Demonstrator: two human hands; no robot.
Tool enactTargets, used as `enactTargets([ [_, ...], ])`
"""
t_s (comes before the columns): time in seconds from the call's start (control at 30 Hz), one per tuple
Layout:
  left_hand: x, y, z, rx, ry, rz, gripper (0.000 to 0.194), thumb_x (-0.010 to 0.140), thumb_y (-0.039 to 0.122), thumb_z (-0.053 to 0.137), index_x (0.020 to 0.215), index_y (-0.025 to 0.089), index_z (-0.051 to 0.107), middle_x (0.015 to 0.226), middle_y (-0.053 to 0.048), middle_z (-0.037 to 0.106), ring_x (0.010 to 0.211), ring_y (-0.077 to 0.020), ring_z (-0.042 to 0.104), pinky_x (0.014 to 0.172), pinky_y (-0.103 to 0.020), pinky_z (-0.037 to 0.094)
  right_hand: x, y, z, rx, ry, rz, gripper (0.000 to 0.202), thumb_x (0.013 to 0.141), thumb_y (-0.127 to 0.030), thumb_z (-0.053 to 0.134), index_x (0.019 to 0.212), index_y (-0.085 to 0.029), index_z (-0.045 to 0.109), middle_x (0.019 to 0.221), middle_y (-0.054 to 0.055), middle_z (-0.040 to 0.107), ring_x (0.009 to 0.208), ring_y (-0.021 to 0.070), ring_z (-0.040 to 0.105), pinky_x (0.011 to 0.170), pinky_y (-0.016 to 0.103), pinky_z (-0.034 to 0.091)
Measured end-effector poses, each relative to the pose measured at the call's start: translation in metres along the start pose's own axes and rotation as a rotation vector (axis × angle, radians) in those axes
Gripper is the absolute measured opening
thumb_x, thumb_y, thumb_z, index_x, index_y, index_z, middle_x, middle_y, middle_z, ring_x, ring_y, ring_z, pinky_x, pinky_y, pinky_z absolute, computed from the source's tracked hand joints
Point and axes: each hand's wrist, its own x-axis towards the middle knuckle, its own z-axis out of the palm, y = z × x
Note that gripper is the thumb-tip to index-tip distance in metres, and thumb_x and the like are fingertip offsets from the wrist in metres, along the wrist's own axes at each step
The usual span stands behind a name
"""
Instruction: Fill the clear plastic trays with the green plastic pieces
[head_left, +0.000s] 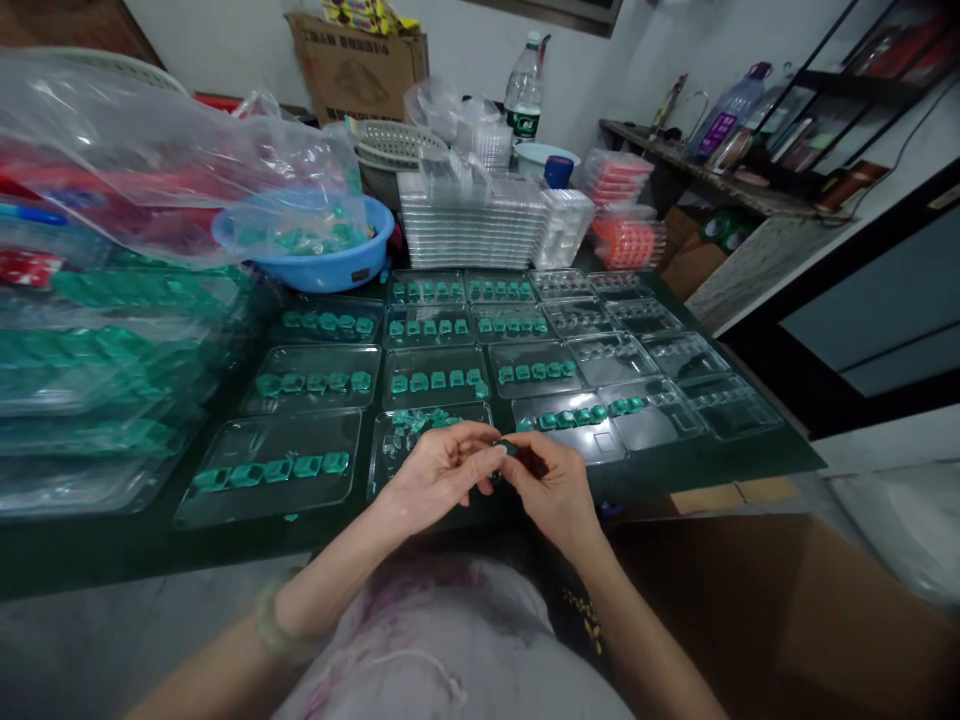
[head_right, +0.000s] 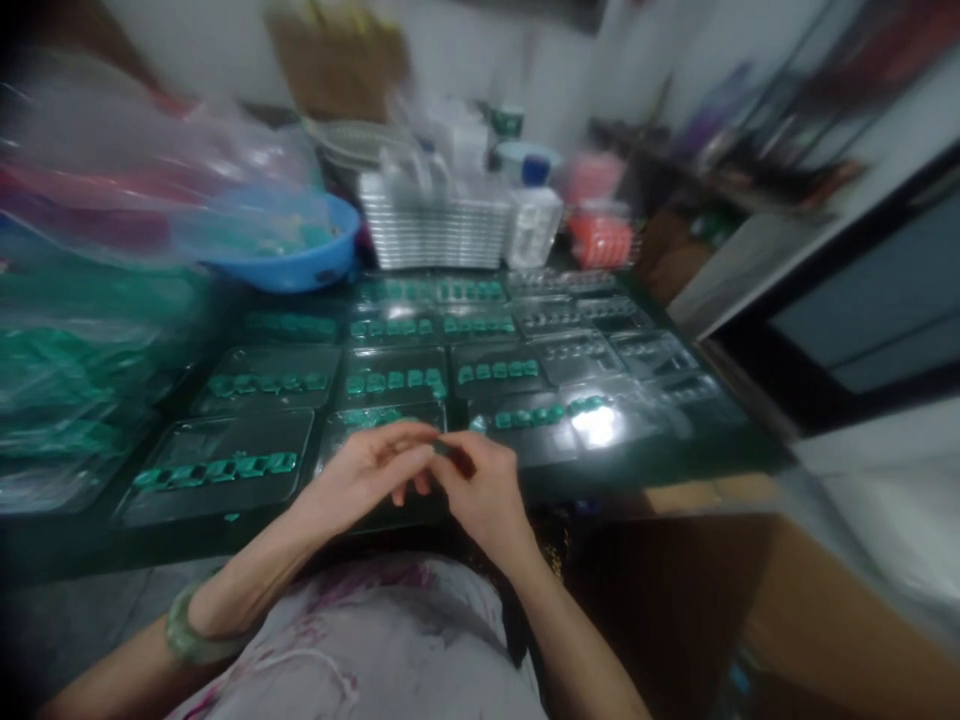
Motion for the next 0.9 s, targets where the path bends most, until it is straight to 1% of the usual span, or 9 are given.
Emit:
enactTargets([
  [0.07, -0.001, -0.001, 0.001, -0.021, 0.084, 0.012, 0.028, 0.071, 0.03, 0.064, 0.095, 0.015, 0.058, 0.068, -0.001, 0.061, 0.054, -0.0115, 0.056, 0.044, -0.02, 0.043, 0.002, 0.002, 0.002, 0.124, -0.03, 0.099, 0.011, 0.075, -0.029, 0.06, 0.076, -0.019, 0.064, 0.057, -0.004, 0.055, 0.048, 0.0075, 0.046, 0.045, 0.019, 0.036],
  [0.17, -0.002, -0.005, 0.0, -0.028, 0.125, 0.078, 0.02, 0.066, 0.025, 0.069, 0.082, 0.015, 0.061, 0.061, 0.001, 0.058, 0.053, -0.0111, 0.055, 0.047, -0.021, 0.044, 0.004, 0.005, 0.001, 0.308, -0.12, 0.221, 0.02, 0.074, -0.036, 0.06, 0.075, -0.017, 0.063, 0.048, -0.006, 0.048, 0.04, 0.0055, 0.039, 0.038, 0.018, 0.032],
  [0.27, -0.002, -0.009, -0.003, -0.012, 0.124, 0.097, 0.017, 0.067, 0.025, 0.068, 0.081, 0.015, 0.063, 0.06, -0.001, 0.06, 0.051, -0.0113, 0.054, 0.046, -0.021, 0.043, 0.003, 0.007, -0.001, 0.435, -0.183, 0.278, 0.027, 0.076, -0.042, 0.057, 0.081, -0.016, 0.064, 0.053, -0.004, 0.051, 0.039, 0.0053, 0.041, 0.036, 0.017, 0.032],
  [0.37, -0.002, -0.013, -0.006, 0.028, 0.13, 0.103, 0.019, 0.07, 0.027, 0.065, 0.085, 0.015, 0.066, 0.061, -0.002, 0.061, 0.051, -0.0111, 0.053, 0.047, -0.022, 0.044, 0.001, 0.008, -0.001, 0.47, -0.191, 0.273, 0.028, 0.075, -0.04, 0.06, 0.088, -0.016, 0.064, 0.06, -0.002, 0.055, 0.042, 0.006, 0.045, 0.038, 0.018, 0.036],
  [0.53, -0.001, -0.018, -0.002, 0.129, 0.203, 0.13, 0.022, 0.076, 0.032, 0.06, 0.089, 0.016, 0.065, 0.066, -0.003, 0.061, 0.052, -0.0124, 0.054, 0.045, -0.023, 0.043, -0.001, 0.009, 0.002, 0.449, -0.13, 0.229, 0.023, 0.077, -0.034, 0.058, 0.091, -0.018, 0.064, 0.057, -0.003, 0.054, 0.042, 0.0061, 0.045, 0.039, 0.019, 0.037],
  [0.6, -0.001, -0.02, 0.001, 0.232, 0.229, 0.181, 0.021, 0.08, 0.032, 0.055, 0.09, 0.017, 0.065, 0.07, -0.003, 0.061, 0.057, -0.0139, 0.056, 0.051, -0.024, 0.045, -0.001, 0.01, 0.006, 0.439, -0.11, 0.223, 0.022, 0.078, -0.033, 0.056, 0.093, -0.018, 0.063, 0.061, -0.003, 0.055, 0.043, 0.0062, 0.045, 0.039, 0.019, 0.037],
  [0.7, -0.001, -0.024, 0.004, 0.507, 0.273, 0.327, 0.023, 0.086, 0.027, 0.044, 0.093, 0.016, 0.063, 0.079, -0.007, 0.061, 0.069, -0.0166, 0.057, 0.064, -0.028, 0.045, -0.002, 0.012, 0.012, 0.384, -0.05, 0.227, 0.02, 0.079, -0.032, 0.054, 0.089, -0.017, 0.062, 0.062, -0.002, 0.054, 0.043, 0.0066, 0.044, 0.038, 0.019, 0.035],
  [0.8, -0.001, -0.03, 0.007, 0.746, 0.277, 0.404, 0.026, 0.088, 0.023, 0.037, 0.098, 0.014, 0.059, 0.084, -0.01, 0.058, 0.076, -0.0195, 0.057, 0.071, -0.031, 0.044, -0.002, 0.014, 0.019, 0.225, 0.061, 0.189, 0.016, 0.08, -0.03, 0.051, 0.081, -0.017, 0.06, 0.06, -0.002, 0.054, 0.047, 0.008, 0.045, 0.042, 0.02, 0.036],
  [0.9, -0.002, -0.033, 0.007, 0.834, 0.263, 0.43, 0.027, 0.087, 0.021, 0.037, 0.108, 0.013, 0.054, 0.093, -0.013, 0.057, 0.082, -0.0215, 0.056, 0.074, -0.032, 0.044, -0.001, 0.013, 0.022, 0.015, 0.116, 0.106, 0.015, 0.081, -0.026, 0.047, 0.077, -0.017, 0.058, 0.063, -0.001, 0.056, 0.053, 0.0105, 0.049, 0.05, 0.021, 0.038],
])
